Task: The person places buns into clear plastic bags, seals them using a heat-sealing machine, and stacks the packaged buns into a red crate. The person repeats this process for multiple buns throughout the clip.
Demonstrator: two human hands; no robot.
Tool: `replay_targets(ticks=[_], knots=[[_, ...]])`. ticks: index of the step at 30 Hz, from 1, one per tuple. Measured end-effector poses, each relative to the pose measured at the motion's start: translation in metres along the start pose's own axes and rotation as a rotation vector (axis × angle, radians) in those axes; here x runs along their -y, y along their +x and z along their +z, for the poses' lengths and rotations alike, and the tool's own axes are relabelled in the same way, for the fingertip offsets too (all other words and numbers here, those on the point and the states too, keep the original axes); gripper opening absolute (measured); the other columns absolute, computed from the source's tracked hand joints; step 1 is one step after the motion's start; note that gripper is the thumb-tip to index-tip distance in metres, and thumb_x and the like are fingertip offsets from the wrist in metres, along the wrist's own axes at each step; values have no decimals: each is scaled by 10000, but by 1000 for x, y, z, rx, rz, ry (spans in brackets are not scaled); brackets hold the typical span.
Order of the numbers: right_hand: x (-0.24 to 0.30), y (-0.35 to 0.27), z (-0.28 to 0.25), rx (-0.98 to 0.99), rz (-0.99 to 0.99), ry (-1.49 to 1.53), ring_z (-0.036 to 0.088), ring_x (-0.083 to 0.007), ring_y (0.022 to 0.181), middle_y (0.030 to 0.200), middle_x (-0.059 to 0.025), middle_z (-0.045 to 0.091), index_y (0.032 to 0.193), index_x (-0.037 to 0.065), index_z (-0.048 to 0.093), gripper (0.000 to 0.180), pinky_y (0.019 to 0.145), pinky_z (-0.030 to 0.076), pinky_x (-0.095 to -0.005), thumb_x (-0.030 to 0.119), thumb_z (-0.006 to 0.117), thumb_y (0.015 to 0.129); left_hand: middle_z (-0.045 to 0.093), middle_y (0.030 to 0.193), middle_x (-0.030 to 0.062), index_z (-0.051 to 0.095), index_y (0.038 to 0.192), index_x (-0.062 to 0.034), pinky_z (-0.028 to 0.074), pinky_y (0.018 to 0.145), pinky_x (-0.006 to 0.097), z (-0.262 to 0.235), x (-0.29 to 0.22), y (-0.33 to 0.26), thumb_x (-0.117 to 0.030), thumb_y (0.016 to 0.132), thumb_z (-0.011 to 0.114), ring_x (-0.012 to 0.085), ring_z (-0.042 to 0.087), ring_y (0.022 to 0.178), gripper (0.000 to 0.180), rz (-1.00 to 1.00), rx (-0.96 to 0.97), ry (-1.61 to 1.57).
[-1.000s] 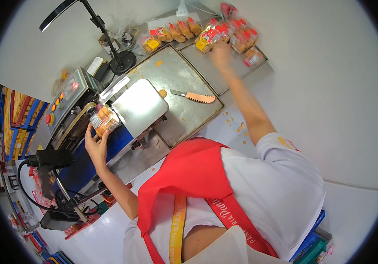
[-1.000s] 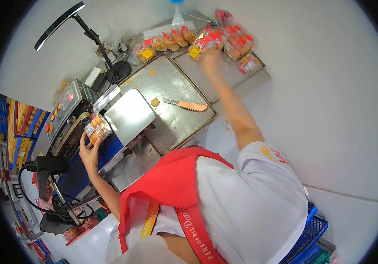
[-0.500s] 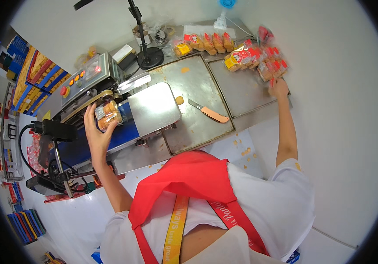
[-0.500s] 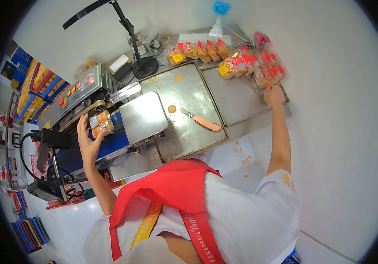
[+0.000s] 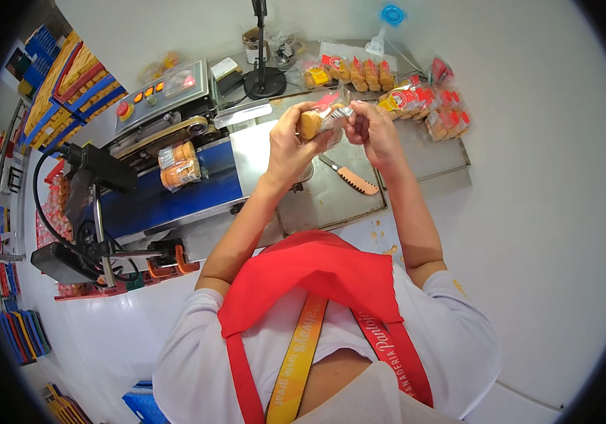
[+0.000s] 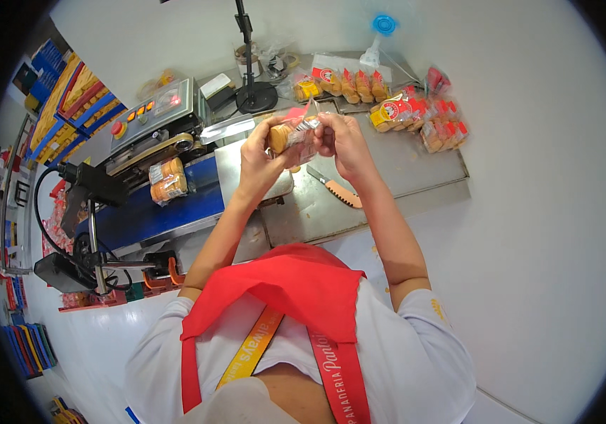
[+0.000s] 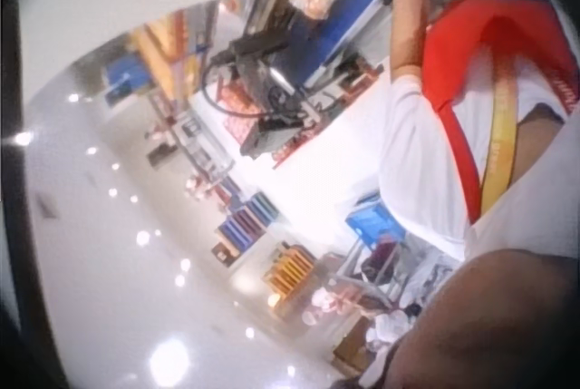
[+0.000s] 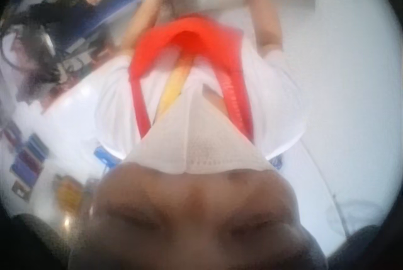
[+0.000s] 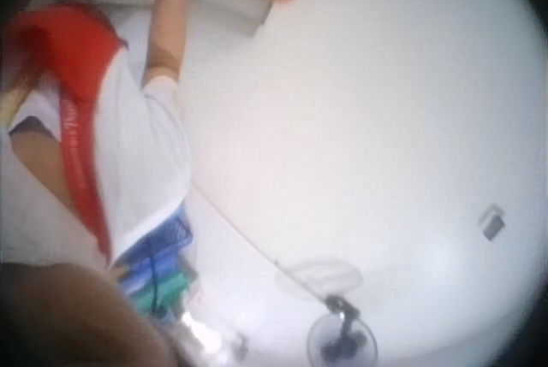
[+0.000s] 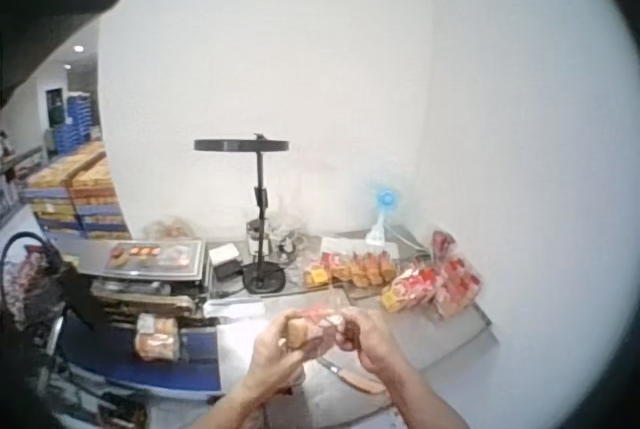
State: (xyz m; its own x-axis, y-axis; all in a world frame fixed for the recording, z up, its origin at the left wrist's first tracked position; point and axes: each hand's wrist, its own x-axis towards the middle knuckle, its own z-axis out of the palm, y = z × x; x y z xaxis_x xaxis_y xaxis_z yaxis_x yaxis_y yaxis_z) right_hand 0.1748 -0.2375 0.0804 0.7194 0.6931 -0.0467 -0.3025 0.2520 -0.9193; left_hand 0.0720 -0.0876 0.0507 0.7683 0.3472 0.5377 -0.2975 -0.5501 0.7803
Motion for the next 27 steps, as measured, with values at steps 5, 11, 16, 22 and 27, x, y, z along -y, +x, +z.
replay_targets(ticks=[5,11,16,22,27], knots=[[21,-11,33,-359,-696,-1073,564,-214,779,783,-39,613,812,56,606,252,689,456,-366,298,585,878,620,1112,77,484,1240,7,522,835,280,-24,16,-6,-23,776,728,129,618,968,525,-277,63,-459],[43,15,44,239,-983,-1339,586,-170,857,854,-31,638,957,60,586,280,792,458,-322,285,689,827,594,1157,83,453,1277,-11,485,914,312,-54,20,-9,-221,889,630,142,586,1047,475,-442,304,-942],[56,31,60,600,-286,-729,589,-91,775,814,-44,658,1047,32,475,360,744,447,-262,192,706,821,566,1193,86,449,1292,-51,479,924,348,-50,44,-27,-409,957,472,158,559,1098,490,-724,351,-1374],[22,45,58,289,-567,-791,577,-103,903,1031,-96,585,1227,31,355,582,768,460,-272,168,723,799,587,1150,104,474,1260,-24,511,875,351,-48,45,-29,-488,937,455,197,602,1022,565,-724,219,-1336],[-38,26,72,244,-348,-516,593,-193,1018,1172,-139,555,1317,66,103,742,850,517,-310,6,659,828,563,1178,81,477,1244,-34,482,907,322,-70,49,-13,-314,934,554,187,582,1033,425,-211,-130,-857]])
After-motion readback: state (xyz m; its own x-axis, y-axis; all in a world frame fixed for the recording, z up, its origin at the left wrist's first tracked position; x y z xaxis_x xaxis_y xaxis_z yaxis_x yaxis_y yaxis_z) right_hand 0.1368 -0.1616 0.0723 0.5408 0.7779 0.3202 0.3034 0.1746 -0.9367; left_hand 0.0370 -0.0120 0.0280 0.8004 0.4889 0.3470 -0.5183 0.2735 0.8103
